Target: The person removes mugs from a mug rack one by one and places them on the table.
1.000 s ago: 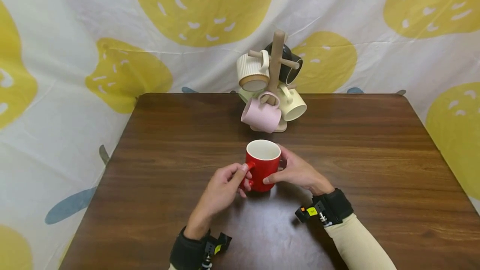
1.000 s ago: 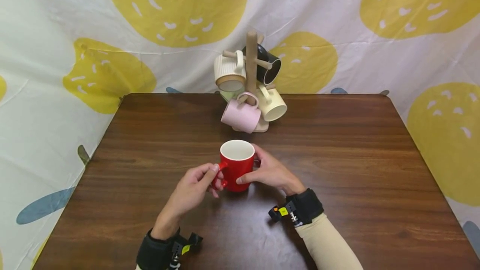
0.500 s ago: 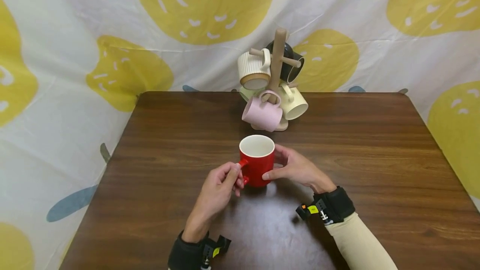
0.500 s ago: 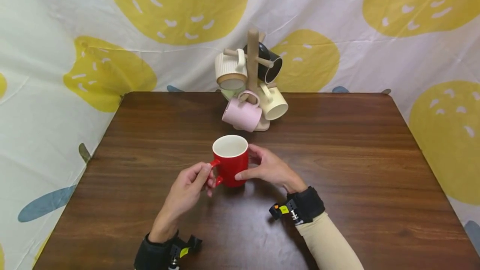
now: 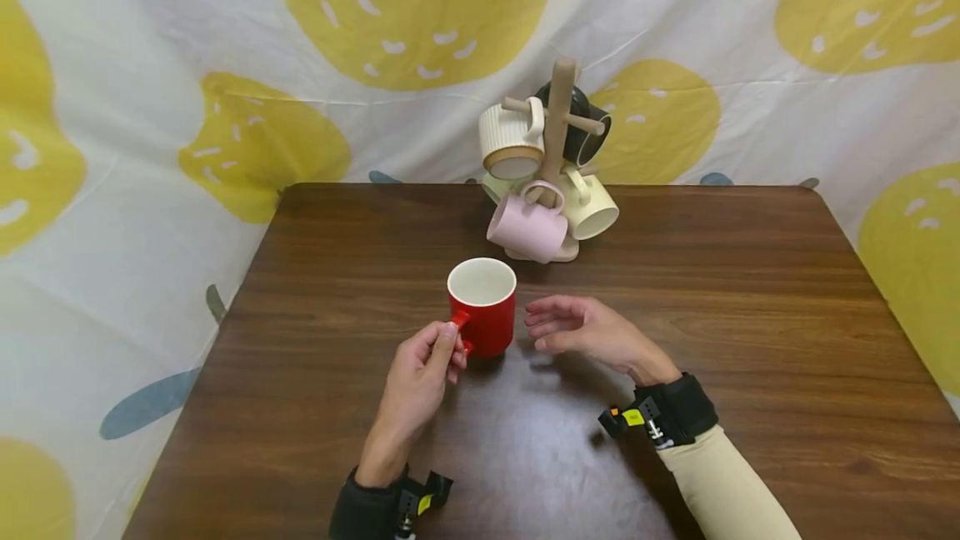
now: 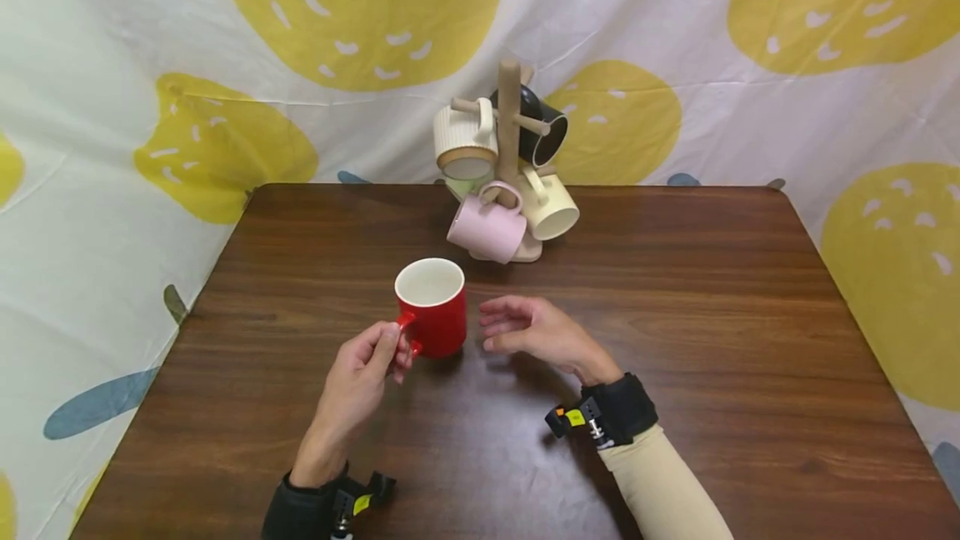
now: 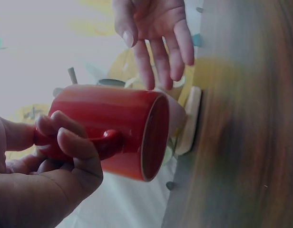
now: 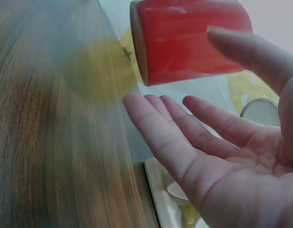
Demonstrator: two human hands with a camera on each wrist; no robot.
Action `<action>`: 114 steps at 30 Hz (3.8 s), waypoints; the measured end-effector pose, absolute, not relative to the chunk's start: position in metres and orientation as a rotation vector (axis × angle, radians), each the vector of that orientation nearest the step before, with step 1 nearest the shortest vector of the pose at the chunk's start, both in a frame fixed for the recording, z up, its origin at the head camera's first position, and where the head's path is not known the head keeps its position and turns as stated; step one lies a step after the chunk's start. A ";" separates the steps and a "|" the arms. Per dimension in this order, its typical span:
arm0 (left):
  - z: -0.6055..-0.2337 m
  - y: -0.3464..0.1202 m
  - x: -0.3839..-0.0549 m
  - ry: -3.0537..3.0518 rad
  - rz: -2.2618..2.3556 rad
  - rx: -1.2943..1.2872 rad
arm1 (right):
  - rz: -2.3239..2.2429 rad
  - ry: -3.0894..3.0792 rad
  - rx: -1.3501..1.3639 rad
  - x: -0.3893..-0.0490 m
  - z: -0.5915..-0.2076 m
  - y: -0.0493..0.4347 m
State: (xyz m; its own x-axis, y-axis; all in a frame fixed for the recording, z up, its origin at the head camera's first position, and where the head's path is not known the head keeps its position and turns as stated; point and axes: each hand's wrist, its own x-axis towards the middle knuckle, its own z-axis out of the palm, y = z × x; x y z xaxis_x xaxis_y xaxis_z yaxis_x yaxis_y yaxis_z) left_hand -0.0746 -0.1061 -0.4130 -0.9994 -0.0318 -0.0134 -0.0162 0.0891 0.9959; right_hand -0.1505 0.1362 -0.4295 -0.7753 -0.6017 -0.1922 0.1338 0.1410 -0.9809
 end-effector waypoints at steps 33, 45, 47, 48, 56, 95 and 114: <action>-0.434 -0.208 -0.073 -1.857 -2.005 0.547 | -1.824 1.791 -0.411 -0.154 -0.434 0.126; -0.446 -0.241 -0.074 -1.708 -2.002 0.678 | -1.848 1.792 -0.423 -0.158 -0.438 0.123; -0.449 -0.243 -0.074 -1.679 -2.019 0.696 | -1.853 1.786 -0.412 -0.157 -0.437 0.123; -0.450 -0.244 -0.074 -1.664 -2.028 0.701 | -1.856 1.784 -0.410 -0.157 -0.437 0.123; -0.460 -0.248 -0.075 -1.573 -2.083 0.716 | -1.835 1.803 -0.405 -0.159 -0.436 0.124; -0.438 -0.232 -0.052 -2.160 -1.335 1.011 | -1.842 1.791 -0.388 -0.165 -0.434 0.123; -0.418 -0.207 -0.053 -2.223 -1.157 0.692 | -1.992 1.740 -0.297 -0.179 -0.435 0.120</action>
